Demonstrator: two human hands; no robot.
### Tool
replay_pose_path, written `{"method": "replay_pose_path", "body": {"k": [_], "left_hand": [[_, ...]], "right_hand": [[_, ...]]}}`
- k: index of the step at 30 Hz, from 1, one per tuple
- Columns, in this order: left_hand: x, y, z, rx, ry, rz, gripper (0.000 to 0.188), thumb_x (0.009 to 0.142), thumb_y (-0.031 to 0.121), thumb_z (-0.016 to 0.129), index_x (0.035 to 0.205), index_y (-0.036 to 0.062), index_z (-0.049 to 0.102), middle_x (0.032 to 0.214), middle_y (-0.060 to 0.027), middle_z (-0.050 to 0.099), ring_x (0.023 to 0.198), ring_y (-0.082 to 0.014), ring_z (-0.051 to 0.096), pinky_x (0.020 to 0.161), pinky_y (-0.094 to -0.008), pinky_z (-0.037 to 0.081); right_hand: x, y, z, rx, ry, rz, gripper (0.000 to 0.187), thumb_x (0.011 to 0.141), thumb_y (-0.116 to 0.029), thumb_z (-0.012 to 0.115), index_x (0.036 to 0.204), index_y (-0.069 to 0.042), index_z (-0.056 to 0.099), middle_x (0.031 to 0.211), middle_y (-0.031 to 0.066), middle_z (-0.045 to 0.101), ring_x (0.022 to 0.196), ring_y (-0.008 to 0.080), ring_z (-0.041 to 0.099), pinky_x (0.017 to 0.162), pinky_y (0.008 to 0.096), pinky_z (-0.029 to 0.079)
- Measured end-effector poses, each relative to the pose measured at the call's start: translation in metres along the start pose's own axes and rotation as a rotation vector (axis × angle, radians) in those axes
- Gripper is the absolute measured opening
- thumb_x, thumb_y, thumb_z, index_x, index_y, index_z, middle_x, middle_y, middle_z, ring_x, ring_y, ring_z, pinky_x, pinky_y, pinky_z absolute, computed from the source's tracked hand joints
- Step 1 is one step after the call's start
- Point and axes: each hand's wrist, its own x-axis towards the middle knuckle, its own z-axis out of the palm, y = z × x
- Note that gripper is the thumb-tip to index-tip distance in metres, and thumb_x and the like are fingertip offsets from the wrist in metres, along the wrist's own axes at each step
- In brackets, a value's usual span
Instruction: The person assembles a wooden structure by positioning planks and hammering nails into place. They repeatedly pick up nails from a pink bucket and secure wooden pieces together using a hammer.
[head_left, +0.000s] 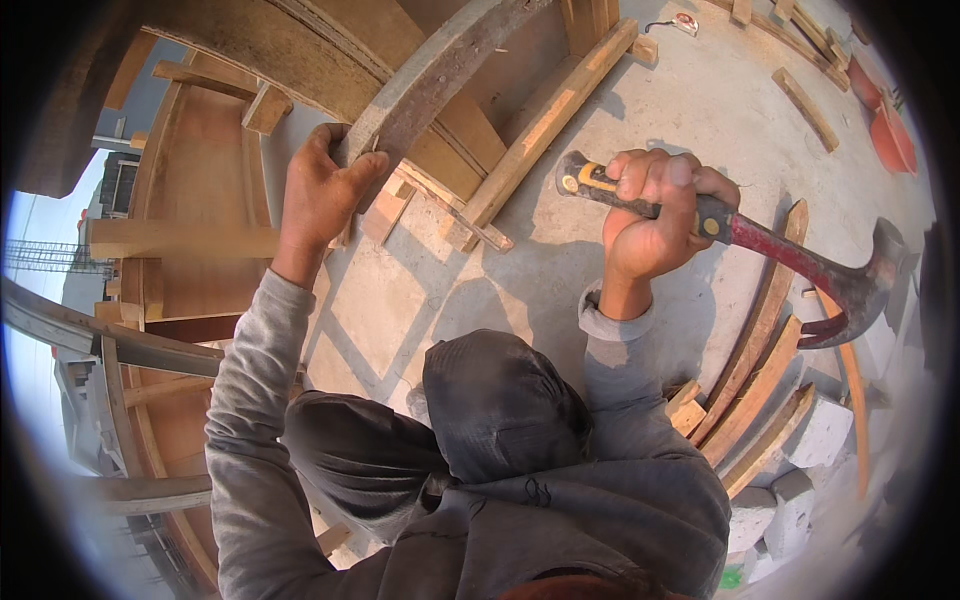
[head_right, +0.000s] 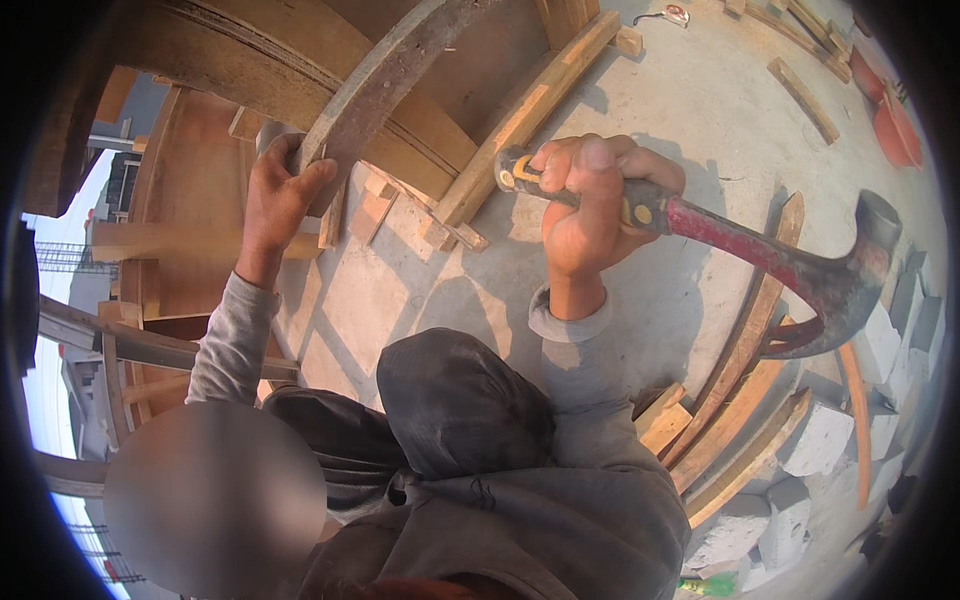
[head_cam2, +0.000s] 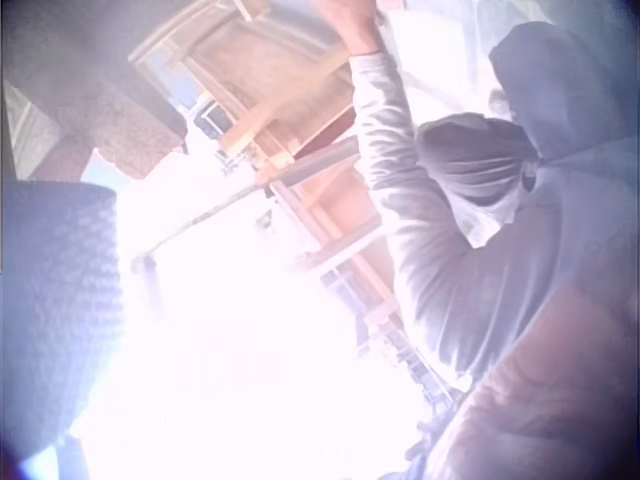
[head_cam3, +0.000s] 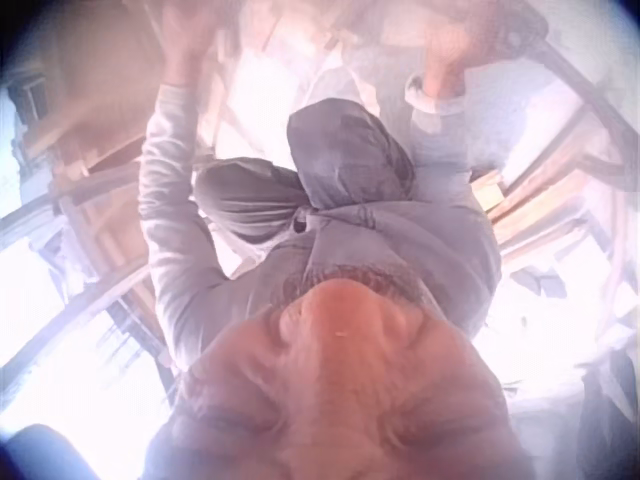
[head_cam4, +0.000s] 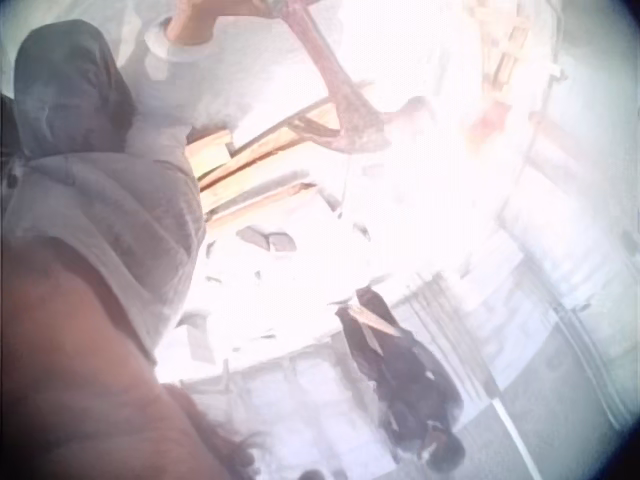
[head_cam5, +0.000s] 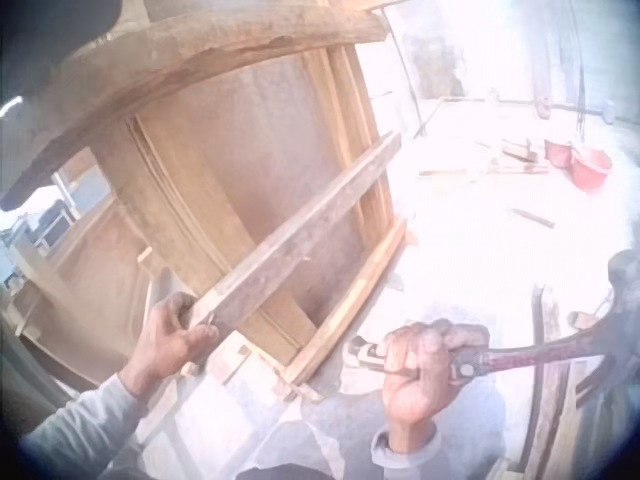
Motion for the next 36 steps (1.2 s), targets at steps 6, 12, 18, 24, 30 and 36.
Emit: {"method": "replay_pose_path", "body": {"k": [6, 12, 18, 24, 30, 36], "left_hand": [[0.006, -0.007, 0.026, -0.021, 0.003, 0.086, 0.056, 0.077, 0.021, 0.076, 0.113, -0.0164, 0.057, 0.095, -0.0226, 0.07, 0.084, -0.0248, 0.068, 0.078, -0.0327, 0.054], [0.0, -0.006, -0.001, -0.042, 0.027, 0.017, 0.061, 0.073, 0.022, 0.079, 0.116, -0.015, 0.055, 0.095, -0.0248, 0.069, 0.084, -0.0242, 0.068, 0.075, -0.0325, 0.055], [0.017, -0.018, 0.017, 0.074, 0.035, 0.029, 0.064, 0.071, 0.026, 0.081, 0.115, -0.013, 0.055, 0.093, -0.0243, 0.067, 0.084, -0.0268, 0.067, 0.079, -0.0346, 0.054], [0.003, 0.008, -0.002, -0.021, -0.005, -0.004, 0.066, 0.071, 0.027, 0.081, 0.116, -0.0137, 0.054, 0.098, -0.0263, 0.067, 0.09, -0.0276, 0.068, 0.082, -0.0351, 0.054], [0.006, 0.01, -0.006, -0.066, -0.042, 0.044, 0.07, 0.073, 0.028, 0.079, 0.122, -0.0124, 0.05, 0.107, -0.0237, 0.065, 0.099, -0.0286, 0.064, 0.088, -0.0353, 0.051], [-0.001, 0.009, -0.015, -0.519, -0.345, 0.066, 0.063, 0.086, 0.032, 0.071, 0.128, -0.009, 0.049, 0.111, -0.0163, 0.065, 0.099, -0.0197, 0.063, 0.087, -0.0315, 0.051]], "right_hand": [[-0.075, 0.073, -0.021, -0.331, -0.269, 0.465, 0.016, 0.091, -0.01, 0.061, 0.099, -0.009, 0.047, 0.074, 0.0063, 0.057, 0.06, 0.0134, 0.054, 0.067, 0.0329, 0.052], [-0.006, 0.002, 0.016, 0.178, 0.019, -0.106, 0.019, 0.09, -0.008, 0.062, 0.103, -0.009, 0.048, 0.075, 0.0074, 0.056, 0.059, 0.0149, 0.053, 0.069, 0.0342, 0.053], [-0.079, 0.112, -0.023, -0.363, -0.299, 0.491, 0.011, 0.09, -0.006, 0.06, 0.09, -0.006, 0.049, 0.071, 0.0031, 0.055, 0.056, 0.0137, 0.055, 0.057, 0.0311, 0.052], [-0.039, 0.052, 0.008, 0.105, -0.015, 0.151, 0.008, 0.09, -0.008, 0.059, 0.088, -0.005, 0.052, 0.069, 0.0054, 0.056, 0.063, 0.0153, 0.058, 0.064, 0.034, 0.053], [-0.082, 0.079, -0.034, -0.684, -0.522, 0.733, 0.035, 0.082, -0.011, 0.066, 0.113, 0.005, 0.059, 0.094, 0.0248, 0.067, 0.084, 0.0317, 0.067, 0.08, 0.0407, 0.051], [-0.104, 0.025, -0.118, -0.95, -0.542, 0.776, 0.034, 0.084, -0.019, 0.067, 0.108, 0.004, 0.059, 0.082, 0.0184, 0.065, 0.075, 0.0271, 0.063, 0.07, 0.0397, 0.049]]}}
